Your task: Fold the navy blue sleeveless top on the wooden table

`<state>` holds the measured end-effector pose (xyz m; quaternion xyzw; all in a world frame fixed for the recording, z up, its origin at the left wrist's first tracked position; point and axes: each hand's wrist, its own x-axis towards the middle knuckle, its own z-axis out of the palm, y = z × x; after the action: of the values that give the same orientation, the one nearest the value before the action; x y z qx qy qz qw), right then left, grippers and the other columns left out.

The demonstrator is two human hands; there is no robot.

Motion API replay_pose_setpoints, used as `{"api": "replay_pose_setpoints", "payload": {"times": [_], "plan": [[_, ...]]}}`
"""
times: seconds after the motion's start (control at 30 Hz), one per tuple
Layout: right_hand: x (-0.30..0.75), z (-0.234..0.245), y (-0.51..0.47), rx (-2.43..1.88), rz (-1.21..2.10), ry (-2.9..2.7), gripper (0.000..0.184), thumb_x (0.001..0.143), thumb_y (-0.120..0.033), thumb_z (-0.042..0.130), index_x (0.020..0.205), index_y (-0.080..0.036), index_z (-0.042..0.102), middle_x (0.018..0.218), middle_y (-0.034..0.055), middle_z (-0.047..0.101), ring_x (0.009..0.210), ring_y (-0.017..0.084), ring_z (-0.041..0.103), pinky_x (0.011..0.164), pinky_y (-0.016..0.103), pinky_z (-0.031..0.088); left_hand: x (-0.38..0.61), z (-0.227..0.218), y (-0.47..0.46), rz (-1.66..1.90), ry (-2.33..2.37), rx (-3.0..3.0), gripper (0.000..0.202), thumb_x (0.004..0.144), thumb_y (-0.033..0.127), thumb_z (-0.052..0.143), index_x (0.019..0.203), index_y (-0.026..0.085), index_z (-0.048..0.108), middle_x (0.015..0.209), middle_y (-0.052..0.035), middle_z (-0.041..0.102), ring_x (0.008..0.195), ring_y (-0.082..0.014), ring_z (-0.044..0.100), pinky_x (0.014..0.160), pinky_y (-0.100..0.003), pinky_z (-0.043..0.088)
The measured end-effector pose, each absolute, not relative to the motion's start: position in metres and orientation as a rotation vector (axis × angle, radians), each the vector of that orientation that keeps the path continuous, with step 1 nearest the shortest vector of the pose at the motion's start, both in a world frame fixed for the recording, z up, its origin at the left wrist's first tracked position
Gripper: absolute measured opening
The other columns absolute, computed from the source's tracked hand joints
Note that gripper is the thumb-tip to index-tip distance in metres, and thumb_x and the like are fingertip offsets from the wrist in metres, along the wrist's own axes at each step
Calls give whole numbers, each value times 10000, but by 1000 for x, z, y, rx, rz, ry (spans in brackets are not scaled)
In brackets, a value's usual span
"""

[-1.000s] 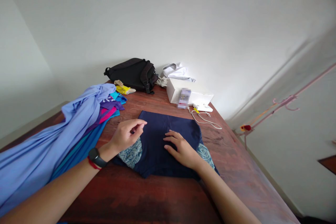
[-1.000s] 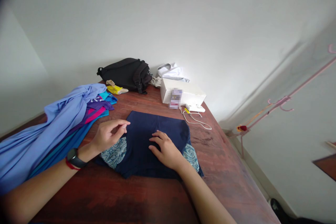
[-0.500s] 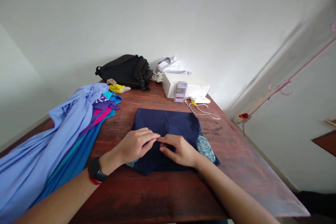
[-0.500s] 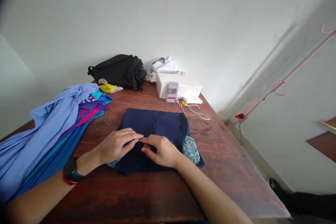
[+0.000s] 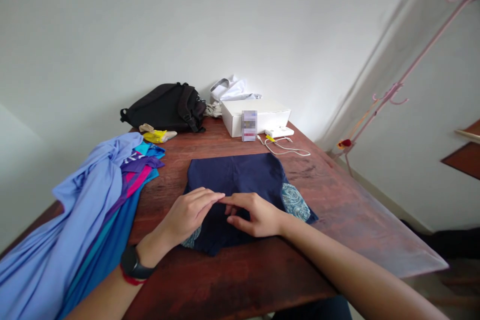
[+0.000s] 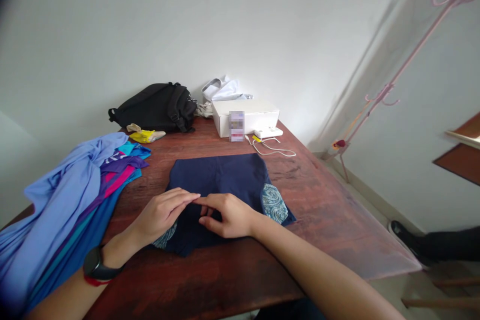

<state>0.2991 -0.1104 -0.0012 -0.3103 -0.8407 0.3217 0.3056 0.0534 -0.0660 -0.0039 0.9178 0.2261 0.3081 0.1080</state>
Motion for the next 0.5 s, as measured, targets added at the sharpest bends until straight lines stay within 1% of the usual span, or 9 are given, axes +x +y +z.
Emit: {"api": "replay_pose_setpoints", "payload": {"times": [0.07,0.13,0.33,0.5], "plan": [[297,-4,-110,-809,935,-2169,318,952,-280,596,1244,-171,658,1039,87,722,844,175,665,803,288,543,52,-4,-64,903,654,2728,280,1046,156,461,1230,219,662,1096,-49,732,1017,-178,689,876,-300,565],[295,-8,-110,-779,1033,-2101,325,969,-307,581,1249,-160,657,1009,83,724,807,163,659,767,278,547,51,-4,-62,883,659,2766,274,1049,156,446,1209,213,661,1078,-52,733,1002,-183,692,858,-303,566],[293,-14,-108,-742,1189,-1988,477,957,-367,624,1372,-132,599,958,82,727,752,150,650,738,285,547,51,-10,-62,826,706,2796,243,1058,172,414,1135,203,642,1006,-48,725,930,-182,697,810,-295,555],[294,-13,-109,-748,1281,-1941,528,953,-424,640,1384,-121,597,941,83,731,753,149,654,735,283,540,54,-8,-65,837,706,2755,229,1062,184,408,1101,209,632,972,-39,719,897,-170,693,789,-277,537]]}}
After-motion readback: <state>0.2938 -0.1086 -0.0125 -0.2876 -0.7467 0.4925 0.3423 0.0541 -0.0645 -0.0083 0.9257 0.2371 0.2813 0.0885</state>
